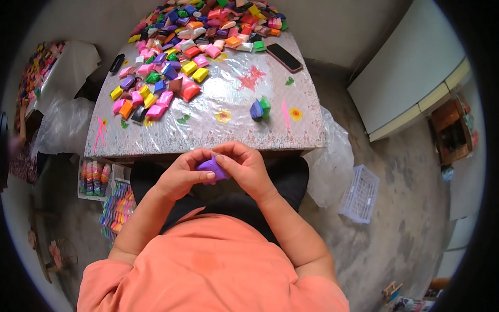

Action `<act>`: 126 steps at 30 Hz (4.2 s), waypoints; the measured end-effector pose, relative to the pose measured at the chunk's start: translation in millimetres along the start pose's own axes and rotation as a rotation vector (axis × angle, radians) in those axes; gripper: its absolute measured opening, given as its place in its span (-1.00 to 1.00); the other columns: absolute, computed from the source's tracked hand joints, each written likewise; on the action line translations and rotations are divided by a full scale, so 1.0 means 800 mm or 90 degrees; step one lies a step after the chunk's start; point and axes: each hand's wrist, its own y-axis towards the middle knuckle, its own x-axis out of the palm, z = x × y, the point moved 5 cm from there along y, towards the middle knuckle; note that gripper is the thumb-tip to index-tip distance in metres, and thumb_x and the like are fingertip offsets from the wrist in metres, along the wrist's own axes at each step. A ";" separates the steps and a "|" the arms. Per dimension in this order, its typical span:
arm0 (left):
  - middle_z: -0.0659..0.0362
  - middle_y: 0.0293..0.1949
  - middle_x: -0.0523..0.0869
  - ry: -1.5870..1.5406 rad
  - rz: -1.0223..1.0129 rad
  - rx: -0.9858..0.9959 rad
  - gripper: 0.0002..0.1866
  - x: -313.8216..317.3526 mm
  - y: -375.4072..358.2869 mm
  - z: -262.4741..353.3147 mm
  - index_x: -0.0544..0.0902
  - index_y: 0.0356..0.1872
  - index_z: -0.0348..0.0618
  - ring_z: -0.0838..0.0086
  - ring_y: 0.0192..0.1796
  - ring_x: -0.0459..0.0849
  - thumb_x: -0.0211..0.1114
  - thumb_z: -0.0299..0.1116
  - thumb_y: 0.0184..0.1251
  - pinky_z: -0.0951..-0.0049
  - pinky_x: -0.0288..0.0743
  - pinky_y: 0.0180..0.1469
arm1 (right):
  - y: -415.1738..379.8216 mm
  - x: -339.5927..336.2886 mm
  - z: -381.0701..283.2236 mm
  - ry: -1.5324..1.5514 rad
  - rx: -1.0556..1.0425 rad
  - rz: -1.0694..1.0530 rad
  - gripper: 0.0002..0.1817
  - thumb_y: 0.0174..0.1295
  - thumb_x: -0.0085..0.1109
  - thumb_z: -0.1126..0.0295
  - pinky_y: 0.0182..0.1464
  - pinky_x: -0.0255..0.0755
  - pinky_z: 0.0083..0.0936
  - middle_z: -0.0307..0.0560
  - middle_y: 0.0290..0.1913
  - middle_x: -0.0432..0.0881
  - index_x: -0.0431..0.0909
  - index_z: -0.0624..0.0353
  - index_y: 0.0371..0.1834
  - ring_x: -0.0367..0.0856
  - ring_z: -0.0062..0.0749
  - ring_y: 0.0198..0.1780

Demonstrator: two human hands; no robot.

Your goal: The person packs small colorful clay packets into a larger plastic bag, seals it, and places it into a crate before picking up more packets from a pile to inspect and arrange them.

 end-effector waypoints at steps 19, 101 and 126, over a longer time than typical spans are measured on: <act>0.18 -0.04 0.57 -0.353 0.184 0.083 -0.65 -0.027 -0.004 -0.018 0.39 0.03 -0.07 0.49 0.02 0.60 0.35 -0.40 0.35 0.35 0.55 0.13 | -0.004 0.030 0.016 -0.241 -0.147 0.008 -0.52 0.15 0.38 0.55 -0.12 0.52 -0.63 -0.18 0.04 0.52 0.48 0.15 0.15 0.56 -0.61 -0.12; 0.18 -0.48 0.62 0.235 0.269 0.120 -0.83 -0.040 0.156 0.027 0.51 -0.35 -0.23 0.55 -0.52 0.59 0.25 -0.38 0.41 0.58 0.45 -0.56 | 0.042 -0.174 0.037 -0.324 -0.271 0.368 -0.85 0.25 0.19 0.59 -0.23 0.46 -0.60 -0.15 -0.28 0.61 0.59 0.23 -0.13 0.57 -0.50 -0.31; 0.07 -0.64 0.63 0.560 0.249 -0.062 -0.80 -0.014 0.262 0.011 0.56 -0.53 -0.32 0.46 -0.67 0.63 0.22 -0.41 0.23 0.41 0.49 -0.68 | 0.042 -0.177 0.032 -0.444 -0.344 0.330 -0.81 0.14 0.16 0.69 -0.30 0.47 -0.48 -0.04 -0.31 0.60 0.59 0.21 -0.22 0.59 -0.26 -0.35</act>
